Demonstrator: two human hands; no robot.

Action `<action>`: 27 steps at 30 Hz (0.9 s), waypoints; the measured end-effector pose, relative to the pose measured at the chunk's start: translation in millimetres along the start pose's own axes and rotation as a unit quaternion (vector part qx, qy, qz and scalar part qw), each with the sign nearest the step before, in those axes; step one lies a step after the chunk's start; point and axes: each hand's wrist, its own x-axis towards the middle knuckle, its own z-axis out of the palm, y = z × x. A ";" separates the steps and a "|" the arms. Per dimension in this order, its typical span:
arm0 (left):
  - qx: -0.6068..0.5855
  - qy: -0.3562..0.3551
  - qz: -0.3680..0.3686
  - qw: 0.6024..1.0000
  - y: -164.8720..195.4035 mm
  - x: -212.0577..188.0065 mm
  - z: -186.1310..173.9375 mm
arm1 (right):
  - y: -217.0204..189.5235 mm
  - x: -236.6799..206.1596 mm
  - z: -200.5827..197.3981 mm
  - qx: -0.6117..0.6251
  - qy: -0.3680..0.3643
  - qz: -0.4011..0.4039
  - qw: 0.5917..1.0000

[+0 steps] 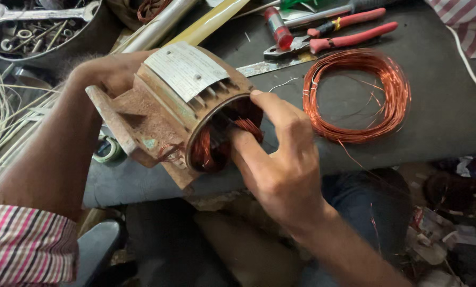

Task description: The person winds copper wire into a coil and inserts it into the slots of a motor stator. They then cut a strip of insulating tape with scissors and place it on the workbench.

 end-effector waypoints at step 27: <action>0.029 -0.022 0.001 0.999 -15.1 14.6 -1.4 | -15.7 -0.1 7.4 -0.053 -0.079 0.063 0.993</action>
